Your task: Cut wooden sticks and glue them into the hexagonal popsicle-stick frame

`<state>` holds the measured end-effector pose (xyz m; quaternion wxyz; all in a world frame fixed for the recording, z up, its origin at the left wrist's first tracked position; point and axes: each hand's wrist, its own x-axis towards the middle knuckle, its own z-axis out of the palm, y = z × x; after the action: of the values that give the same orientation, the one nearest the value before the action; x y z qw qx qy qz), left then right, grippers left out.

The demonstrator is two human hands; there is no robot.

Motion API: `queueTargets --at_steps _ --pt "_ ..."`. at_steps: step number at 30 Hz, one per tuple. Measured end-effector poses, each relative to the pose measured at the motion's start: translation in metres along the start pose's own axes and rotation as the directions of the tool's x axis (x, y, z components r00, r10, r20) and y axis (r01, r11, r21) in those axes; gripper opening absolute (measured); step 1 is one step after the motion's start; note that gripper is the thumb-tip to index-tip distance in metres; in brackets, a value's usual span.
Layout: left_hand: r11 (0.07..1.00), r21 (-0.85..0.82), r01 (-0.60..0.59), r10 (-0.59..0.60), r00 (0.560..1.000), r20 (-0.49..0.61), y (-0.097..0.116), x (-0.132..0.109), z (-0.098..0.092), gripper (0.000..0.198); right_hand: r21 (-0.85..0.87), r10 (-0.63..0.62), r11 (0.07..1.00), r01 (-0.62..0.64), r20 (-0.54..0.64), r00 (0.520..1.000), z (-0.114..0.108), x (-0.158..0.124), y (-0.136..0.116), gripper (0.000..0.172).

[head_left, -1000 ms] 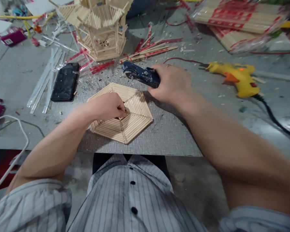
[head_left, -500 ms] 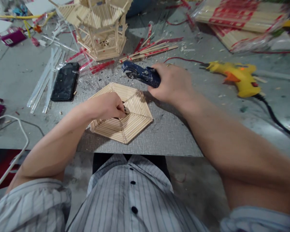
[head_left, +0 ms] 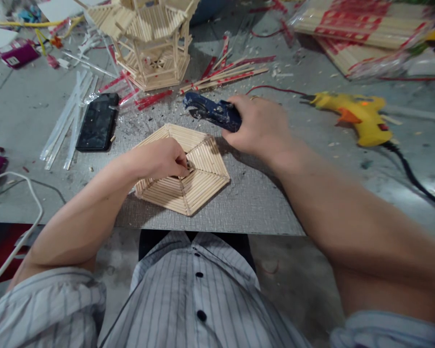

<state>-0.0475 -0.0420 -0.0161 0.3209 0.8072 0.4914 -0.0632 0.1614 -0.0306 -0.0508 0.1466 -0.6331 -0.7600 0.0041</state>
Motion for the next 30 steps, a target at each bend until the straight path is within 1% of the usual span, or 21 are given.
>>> queueTargets --at_steps 5,9,14,21,26,30 --pt "0.999 0.039 0.037 -0.037 0.999 -0.002 0.0035 -0.0015 0.0001 0.015 -0.004 -0.028 1.0 0.028 -0.005 1.0 -0.0014 0.0005 -0.0015 0.05" --pt "0.999 0.042 0.025 -0.025 1.0 0.003 0.0025 -0.0011 0.0009 0.016 -0.002 -0.014 1.0 0.014 0.004 1.0 -0.0011 0.0004 -0.0009 0.05" --pt "1.0 -0.014 -0.004 0.004 1.0 0.005 0.0 0.0008 0.0007 0.014 -0.007 -0.027 1.0 0.027 0.005 1.0 0.0007 0.0005 0.0011 0.046" --pt "1.0 0.016 0.026 -0.026 1.0 -0.001 0.0021 0.0004 0.0005 0.013 -0.025 -0.022 0.999 0.023 0.021 1.0 0.0003 0.0012 0.0005 0.047" --pt "0.999 0.022 0.027 -0.028 0.999 0.026 0.0029 0.0002 -0.0007 0.015 -0.009 -0.037 0.999 0.037 0.011 0.999 0.0 0.0001 0.0001 0.044" --pt "0.999 0.018 0.036 -0.036 0.999 0.025 0.0023 0.0008 -0.0004 0.014 0.006 -0.024 1.0 0.024 0.01 1.0 0.0001 0.0001 -0.0001 0.049"
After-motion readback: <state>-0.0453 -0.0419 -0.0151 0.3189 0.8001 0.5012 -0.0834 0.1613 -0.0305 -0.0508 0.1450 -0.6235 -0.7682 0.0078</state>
